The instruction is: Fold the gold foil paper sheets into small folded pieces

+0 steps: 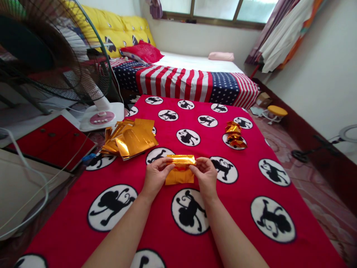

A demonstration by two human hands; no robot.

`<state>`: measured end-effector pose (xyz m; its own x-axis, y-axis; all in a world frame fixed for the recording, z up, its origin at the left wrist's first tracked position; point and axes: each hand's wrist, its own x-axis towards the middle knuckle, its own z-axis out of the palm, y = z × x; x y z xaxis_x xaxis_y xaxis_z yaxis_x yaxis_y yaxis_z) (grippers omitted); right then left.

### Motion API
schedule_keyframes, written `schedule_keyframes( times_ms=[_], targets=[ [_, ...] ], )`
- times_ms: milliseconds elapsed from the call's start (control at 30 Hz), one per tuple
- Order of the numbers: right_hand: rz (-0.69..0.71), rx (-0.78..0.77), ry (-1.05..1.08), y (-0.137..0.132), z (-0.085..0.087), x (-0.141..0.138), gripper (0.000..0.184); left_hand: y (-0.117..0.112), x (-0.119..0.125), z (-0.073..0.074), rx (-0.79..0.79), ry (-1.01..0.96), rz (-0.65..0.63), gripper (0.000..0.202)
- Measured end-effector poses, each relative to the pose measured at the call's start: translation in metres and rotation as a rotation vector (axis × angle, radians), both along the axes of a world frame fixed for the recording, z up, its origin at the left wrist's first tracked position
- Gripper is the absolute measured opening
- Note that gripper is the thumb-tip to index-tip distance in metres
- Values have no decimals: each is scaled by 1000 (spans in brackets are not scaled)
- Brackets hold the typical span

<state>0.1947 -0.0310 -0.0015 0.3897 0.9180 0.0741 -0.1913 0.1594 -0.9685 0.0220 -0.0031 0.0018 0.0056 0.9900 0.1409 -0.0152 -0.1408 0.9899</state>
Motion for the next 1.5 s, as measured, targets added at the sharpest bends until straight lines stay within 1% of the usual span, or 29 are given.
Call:
schedule_keyframes(
  times_ms=[100, 233, 367, 533, 700, 833, 933, 1033, 1133, 1200, 1267, 1333, 1400, 1500],
  targets=[
    [17, -9, -18, 0, -1, 0, 26, -1, 0, 1, 13, 25, 14, 24],
    [1, -15, -8, 0, -2, -2, 24, -1, 0, 2, 53, 80, 49, 19],
    [-13, -7, 3, 0, -3, -2, 20, -1, 0, 4, 106, 119, 83, 16],
    [-9, 24, -40, 0, -3, -2, 12, -2, 1, 5, 145, 156, 117, 11],
    [-11, 82, -72, 1, -5, -1, 8, -2, 0, 4, 158, 130, 124, 11],
    [-12, 93, -81, 1, -7, 0, 8, -1, 0, 0, 173, 124, 123, 10],
    [-14, 96, -93, 1, -7, 0, 7, 0, -1, -3, 188, 138, 114, 9],
    [-20, 117, -108, 1, -7, 0, 7, 0, -3, -3, 227, 171, 102, 7],
    [-25, 136, -137, 1, -5, 1, 6, 1, -5, 1, 321, 234, 99, 6],
    [-21, 150, -174, 0, -3, 1, 5, 1, -6, 4, 372, 275, 127, 6],
    [-38, 167, -249, -1, -1, 2, 5, 2, -7, 7, 404, 322, 159, 6],
    [-74, 176, -348, -2, 3, 2, 4, 2, -8, 9, 426, 358, 152, 6],
    [-77, 173, -402, -4, 6, 2, 4, 1, -8, 10, 417, 358, 109, 8],
    [-33, 92, -351, -6, 7, 0, 1, -1, -7, 11, 323, 343, 98, 8]
  ],
)
